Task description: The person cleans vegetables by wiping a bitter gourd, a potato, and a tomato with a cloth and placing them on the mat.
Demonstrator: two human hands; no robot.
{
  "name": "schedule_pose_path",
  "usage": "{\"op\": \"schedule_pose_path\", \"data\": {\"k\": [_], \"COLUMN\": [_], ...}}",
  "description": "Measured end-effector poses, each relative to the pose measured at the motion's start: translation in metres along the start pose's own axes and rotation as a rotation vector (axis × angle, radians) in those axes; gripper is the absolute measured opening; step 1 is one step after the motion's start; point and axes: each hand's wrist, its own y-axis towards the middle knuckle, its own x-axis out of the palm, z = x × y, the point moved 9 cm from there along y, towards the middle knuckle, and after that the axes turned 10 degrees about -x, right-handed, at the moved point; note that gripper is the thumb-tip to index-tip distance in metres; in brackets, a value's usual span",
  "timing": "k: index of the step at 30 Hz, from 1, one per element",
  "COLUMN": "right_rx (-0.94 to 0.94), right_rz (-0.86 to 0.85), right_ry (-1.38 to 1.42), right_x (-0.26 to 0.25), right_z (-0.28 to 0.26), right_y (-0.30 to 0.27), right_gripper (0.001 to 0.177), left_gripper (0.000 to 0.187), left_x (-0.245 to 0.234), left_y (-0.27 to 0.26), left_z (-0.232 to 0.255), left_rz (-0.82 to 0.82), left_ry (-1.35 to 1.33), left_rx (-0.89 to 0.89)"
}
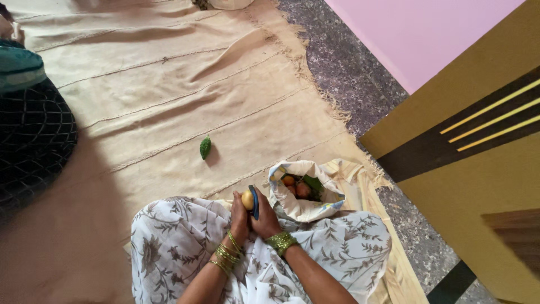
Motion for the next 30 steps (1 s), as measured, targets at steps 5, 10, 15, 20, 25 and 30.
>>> {"op": "schedule_pose_path", "data": {"k": [5, 10, 15, 20, 25, 30], "right_rx": [0.121, -0.052, -0.174, 0.073, 0.063, -0.022], "right_rz": [-0.099, -0.122, -0.077, -0.054, -0.026, -0.112], "right_ry": [0.053, -0.099, -0.095, 0.121, 0.08, -0.111], "right_x": [0.02, 0.025, 0.015, -0.003, -0.01, 0.002], "right_z": [0.036, 0.028, -0.004, -0.012, -0.01, -0.016], "right_y": [-0.012, -0.021, -0.011, -0.008, -0.003, -0.001], "right_gripper": [0.08, 0.079, 0.075, 0.086, 0.087, 0.087], "left_gripper": [0.059, 0.062, 0.059, 0.06, 0.05, 0.05], "left_x": [-0.009, -0.013, -0.006, 0.011, 0.029, 0.009], "left_y": [0.008, -0.001, -0.006, -0.034, -0.048, -0.027], "left_z": [-0.007, 0.001, 0.007, 0.014, 0.032, 0.037], "left_rz": [0.089, 0.25, 0.127, -0.127, -0.104, 0.085], "left_ry": [0.185, 0.439, 0.237, 0.141, 0.314, 0.249], "left_rx": [0.101, 0.189, 0.171, 0.132, 0.119, 0.211]}}
